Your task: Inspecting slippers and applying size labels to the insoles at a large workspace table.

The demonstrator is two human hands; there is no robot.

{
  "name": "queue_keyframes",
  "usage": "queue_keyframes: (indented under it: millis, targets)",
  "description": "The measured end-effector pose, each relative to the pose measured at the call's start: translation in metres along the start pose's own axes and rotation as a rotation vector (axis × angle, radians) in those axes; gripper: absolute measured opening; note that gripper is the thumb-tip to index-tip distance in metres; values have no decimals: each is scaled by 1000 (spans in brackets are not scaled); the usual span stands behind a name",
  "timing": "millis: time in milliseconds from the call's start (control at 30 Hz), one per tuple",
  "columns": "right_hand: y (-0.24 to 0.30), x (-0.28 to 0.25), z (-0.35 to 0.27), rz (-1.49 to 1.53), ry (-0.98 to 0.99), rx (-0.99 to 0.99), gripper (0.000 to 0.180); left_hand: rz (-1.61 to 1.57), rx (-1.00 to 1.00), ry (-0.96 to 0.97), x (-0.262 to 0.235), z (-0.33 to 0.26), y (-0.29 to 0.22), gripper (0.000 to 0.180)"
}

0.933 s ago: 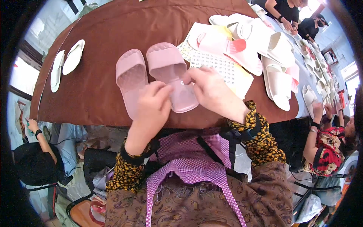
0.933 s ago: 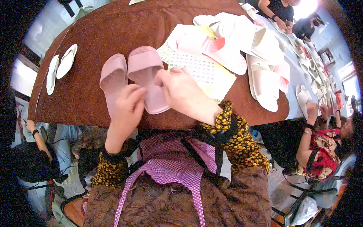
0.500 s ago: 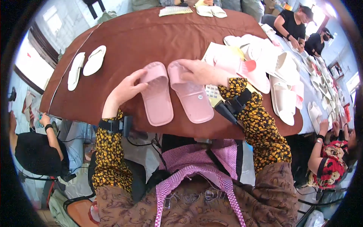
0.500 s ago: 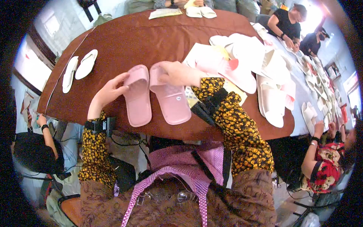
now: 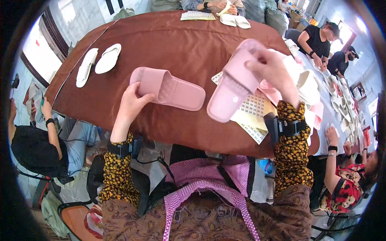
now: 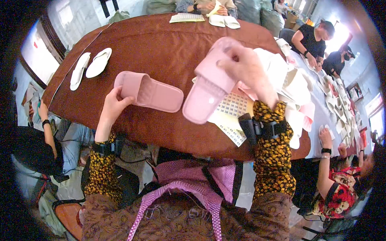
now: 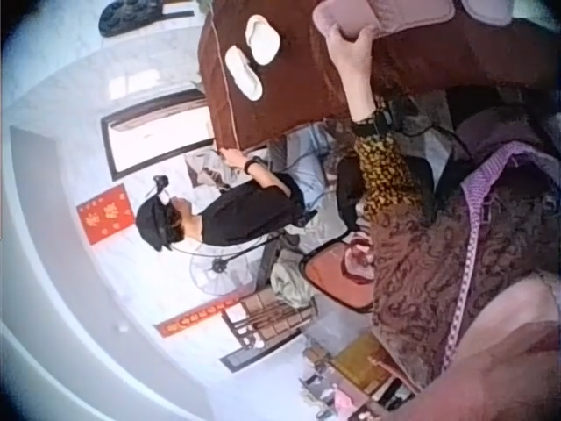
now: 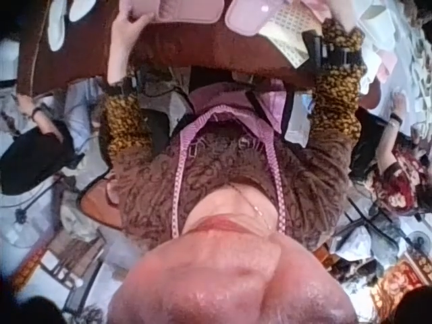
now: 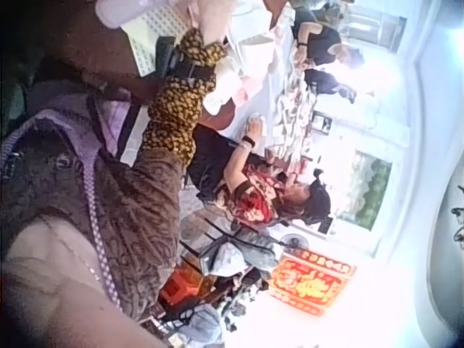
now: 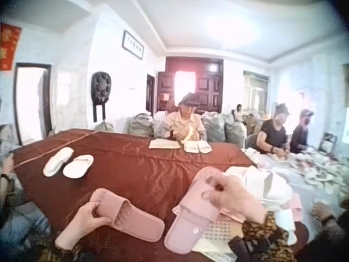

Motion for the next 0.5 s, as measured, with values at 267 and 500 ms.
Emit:
queue_keyframes:
  millis: [267, 500]
  targets:
    - [-38, 21, -15, 276, -63, 171, 30, -273, -163, -173, 1, -17, -9, 27]
    - [-60, 109, -45, 588, 123, 398, 31, -417, -180, -113, 26, -28, -47, 19]
Point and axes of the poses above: each hand's wrist, its own z-axis towards the middle knuckle, its own x-axis out of the palm, y = z × x, the point moved 10 cm from there along z, towards the middle knuckle, and after that the axes turned 1 degree about -y, right-handed, at the moved point
